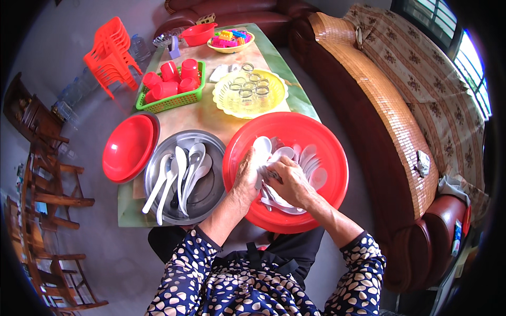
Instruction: The person sits on the floor and dries white plastic spoons one by one with a cloth, then places them into a metal bowl. The person repeats this process for multiple spoons from a red basin.
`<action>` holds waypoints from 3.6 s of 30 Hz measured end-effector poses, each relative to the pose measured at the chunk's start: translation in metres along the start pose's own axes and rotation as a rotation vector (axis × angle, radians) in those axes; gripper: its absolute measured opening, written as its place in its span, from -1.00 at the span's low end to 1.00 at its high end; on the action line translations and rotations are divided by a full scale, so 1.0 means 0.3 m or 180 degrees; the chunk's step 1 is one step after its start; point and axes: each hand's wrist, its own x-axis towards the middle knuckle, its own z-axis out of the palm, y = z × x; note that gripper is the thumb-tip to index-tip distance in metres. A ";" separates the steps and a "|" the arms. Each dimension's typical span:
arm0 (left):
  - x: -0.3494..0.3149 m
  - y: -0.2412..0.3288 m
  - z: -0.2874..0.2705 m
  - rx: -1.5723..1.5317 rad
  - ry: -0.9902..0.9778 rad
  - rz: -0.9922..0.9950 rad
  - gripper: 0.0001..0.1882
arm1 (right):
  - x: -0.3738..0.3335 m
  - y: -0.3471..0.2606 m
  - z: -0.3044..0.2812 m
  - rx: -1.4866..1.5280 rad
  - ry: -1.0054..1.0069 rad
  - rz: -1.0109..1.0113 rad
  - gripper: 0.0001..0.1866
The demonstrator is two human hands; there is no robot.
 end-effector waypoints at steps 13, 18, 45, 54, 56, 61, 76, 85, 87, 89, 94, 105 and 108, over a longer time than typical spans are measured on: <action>-0.005 0.000 -0.003 0.0371 -0.0036 -0.0792 -0.78 | -0.054 0.013 -0.048 0.0246 0.0525 -0.0089 -0.71; -0.023 0.013 -0.002 0.0244 -0.0696 -0.0644 -0.76 | -0.007 0.002 -0.055 0.0234 0.0836 -0.0464 -0.68; -0.031 0.009 0.054 0.0858 -0.0556 0.0480 -0.70 | 0.069 -0.028 -0.026 -0.0499 0.1294 -0.0374 -0.81; -0.008 -0.018 0.042 0.1037 -0.0147 0.1069 -0.80 | 0.009 -0.036 0.009 0.0013 0.0888 -0.0092 -0.78; 0.005 -0.026 0.021 0.1631 0.0032 0.1439 -0.84 | -0.021 -0.037 0.006 0.0347 0.0681 0.0050 -0.78; -0.010 -0.028 0.036 0.2393 0.0023 0.2334 -0.77 | -0.100 -0.021 0.018 0.0506 -0.0073 -0.0097 -0.76; -0.088 -0.030 0.056 0.2117 -0.0686 0.1767 -0.64 | -0.047 -0.002 -0.087 0.2107 0.0785 0.1079 -0.73; -0.256 0.167 -0.082 0.3713 0.0436 0.2510 -0.73 | 0.022 -0.152 -0.059 0.2075 0.0378 0.0838 -0.74; -0.313 0.246 -0.145 0.4315 0.1105 0.2491 -0.75 | 0.018 -0.146 -0.048 0.1854 0.0292 0.0838 -0.75; -0.335 0.275 -0.245 0.4765 0.1582 0.2133 -0.75 | 0.002 -0.119 -0.040 0.1651 0.0199 0.0901 -0.76; -0.345 0.276 -0.412 0.5503 0.1665 0.1152 -0.73 | -0.033 -0.073 -0.019 0.1911 0.0162 0.1210 -0.78; -0.317 0.228 -0.445 0.6173 0.1325 0.1160 -0.72 | -0.028 -0.043 -0.019 0.1776 0.0088 0.1386 -0.79; -0.308 0.230 -0.450 0.6044 0.1303 0.1181 -0.68 | -0.032 -0.038 -0.019 0.1367 0.0212 0.1199 -0.80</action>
